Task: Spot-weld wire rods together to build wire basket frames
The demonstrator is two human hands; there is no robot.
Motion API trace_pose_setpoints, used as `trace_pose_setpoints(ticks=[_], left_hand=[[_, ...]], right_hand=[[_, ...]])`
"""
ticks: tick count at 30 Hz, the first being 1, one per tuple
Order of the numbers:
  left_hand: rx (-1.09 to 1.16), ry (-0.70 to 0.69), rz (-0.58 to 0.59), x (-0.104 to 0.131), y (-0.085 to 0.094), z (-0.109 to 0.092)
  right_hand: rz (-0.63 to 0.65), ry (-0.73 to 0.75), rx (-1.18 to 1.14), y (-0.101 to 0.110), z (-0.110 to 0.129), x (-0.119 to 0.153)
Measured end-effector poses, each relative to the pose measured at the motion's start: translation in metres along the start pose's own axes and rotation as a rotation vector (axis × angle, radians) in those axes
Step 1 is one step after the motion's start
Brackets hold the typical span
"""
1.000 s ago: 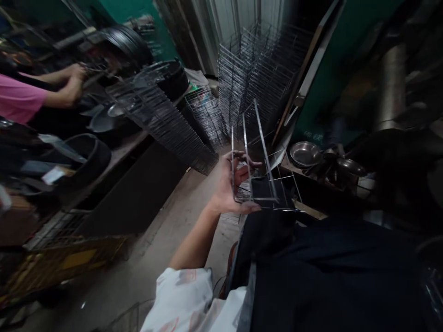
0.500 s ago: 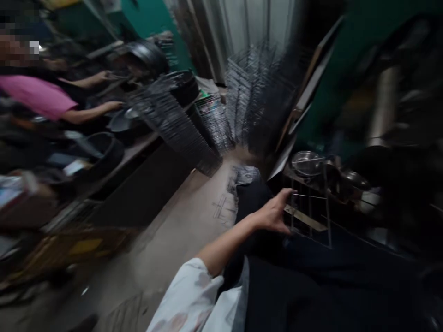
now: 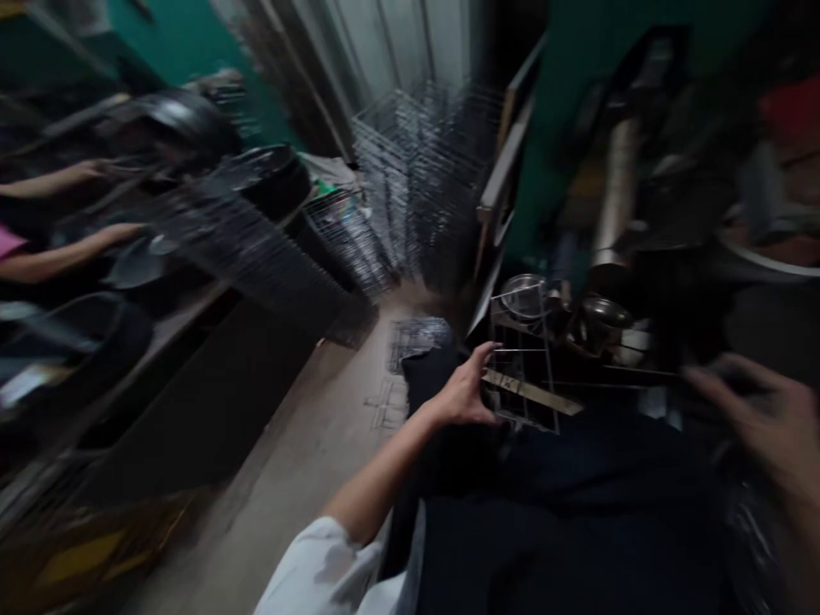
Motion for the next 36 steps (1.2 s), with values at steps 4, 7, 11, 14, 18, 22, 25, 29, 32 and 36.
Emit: trace_pose_setpoints(ticks=[4, 7, 11, 14, 18, 22, 25, 29, 32, 36], left_hand=[[-0.017, -0.035, 0.008, -0.005, 0.009, -0.021], [-0.061, -0.042, 0.005, -0.007, 0.012, -0.031], [-0.083, -0.036, -0.005, -0.014, 0.012, -0.034], [-0.102, -0.013, -0.012, -0.022, 0.011, -0.031], [-0.120, 0.014, -0.020, -0.032, 0.010, -0.023], [-0.151, 0.058, -0.028, -0.047, 0.009, -0.011], [-0.170, 0.067, -0.029, -0.057, 0.008, -0.007], [-0.201, 0.059, -0.066, -0.066, 0.014, -0.005], [-0.204, 0.070, -0.088, -0.070, 0.018, -0.002], [-0.201, 0.068, -0.083, -0.074, 0.019, -0.004]], right_hand=[[-0.061, 0.021, -0.157, -0.008, 0.004, -0.022], [-0.078, 0.053, -0.237, -0.022, 0.004, -0.037], [-0.066, 0.068, -0.301, -0.032, -0.001, -0.041], [-0.084, 0.071, -0.324, -0.032, -0.006, -0.041], [-0.080, 0.074, -0.340, -0.038, -0.013, -0.044], [-0.066, 0.080, -0.358, -0.052, -0.022, -0.054], [-0.052, 0.091, -0.350, -0.065, -0.029, -0.064], [-0.020, 0.102, -0.338, -0.078, -0.035, -0.075], [-0.005, 0.098, -0.345, -0.083, -0.039, -0.080], [-0.004, 0.109, -0.344, -0.085, -0.045, -0.084]])
Point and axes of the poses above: each hand's wrist, its own x-axis away from the middle knuckle, its own y-axis out of the back of the hand, z = x × y, the point moved 8 cm from there along -x, towards the middle knuckle, and after that the axes turned 13 degrees about y, right-handed, at the moved point
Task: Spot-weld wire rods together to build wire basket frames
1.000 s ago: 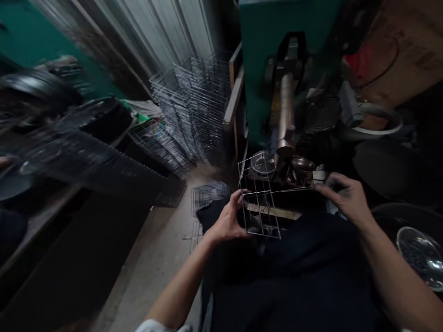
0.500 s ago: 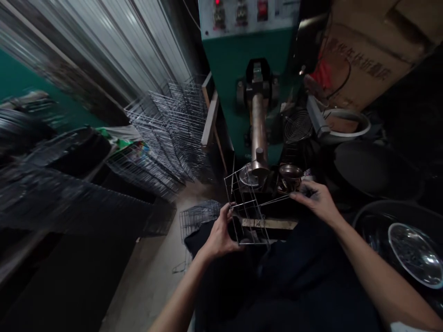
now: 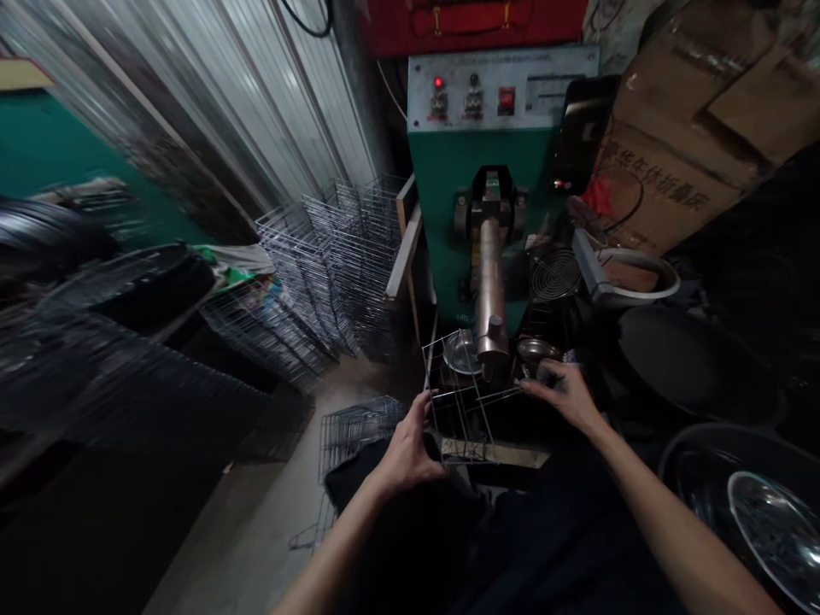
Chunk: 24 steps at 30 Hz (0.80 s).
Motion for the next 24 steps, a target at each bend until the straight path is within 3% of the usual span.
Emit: trace_pose_setpoints(ticks=[24], left_hand=[[0.085, -0.066, 0.005, -0.027, -0.009, 0.001]], right_hand=[[0.004, -0.016, 0.077, 0.016, -0.014, -0.018]])
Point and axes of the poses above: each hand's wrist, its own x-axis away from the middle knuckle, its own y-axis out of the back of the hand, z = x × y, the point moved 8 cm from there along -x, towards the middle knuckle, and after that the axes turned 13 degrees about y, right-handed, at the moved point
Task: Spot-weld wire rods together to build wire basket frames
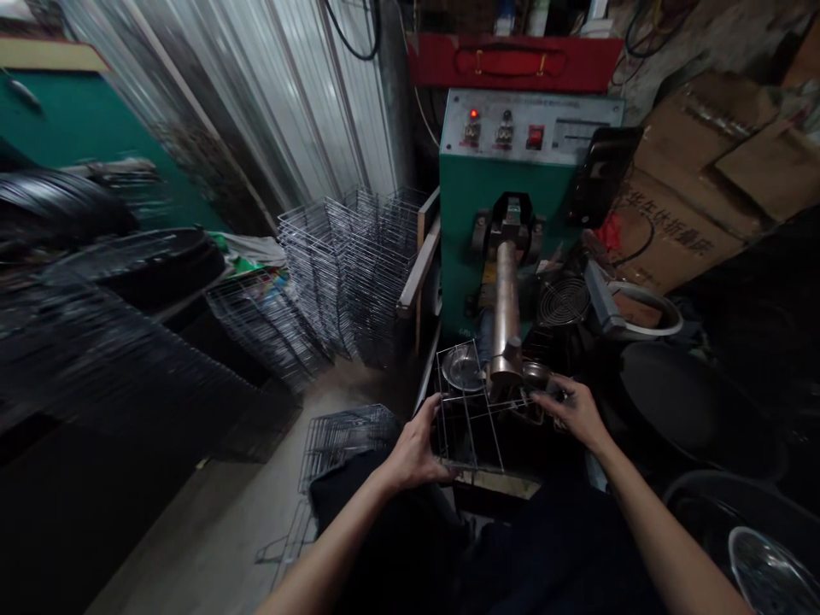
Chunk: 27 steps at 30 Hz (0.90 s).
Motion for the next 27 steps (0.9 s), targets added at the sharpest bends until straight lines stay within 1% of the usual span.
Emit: trace_pose_setpoints(ticks=[7, 12, 15, 22, 27], left_hand=[[0.018, -0.021, 0.022, -0.005, 0.001, -0.010], [0.011, -0.044, 0.017, -0.008, 0.000, -0.007], [0.014, -0.030, 0.021, -0.010, -0.001, -0.005], [0.028, -0.023, 0.031, -0.014, 0.000, -0.013], [0.000, -0.024, 0.017, -0.015, 0.002, -0.013]], right_hand=[[-0.004, 0.029, 0.033, 0.003, -0.003, -0.003], [0.006, 0.032, 0.022, 0.004, -0.007, -0.003], [0.006, 0.021, 0.024, 0.005, -0.011, -0.002], [0.004, 0.012, 0.025, 0.005, -0.015, -0.004], [-0.003, 0.006, 0.016, 0.006, -0.012, -0.006]])
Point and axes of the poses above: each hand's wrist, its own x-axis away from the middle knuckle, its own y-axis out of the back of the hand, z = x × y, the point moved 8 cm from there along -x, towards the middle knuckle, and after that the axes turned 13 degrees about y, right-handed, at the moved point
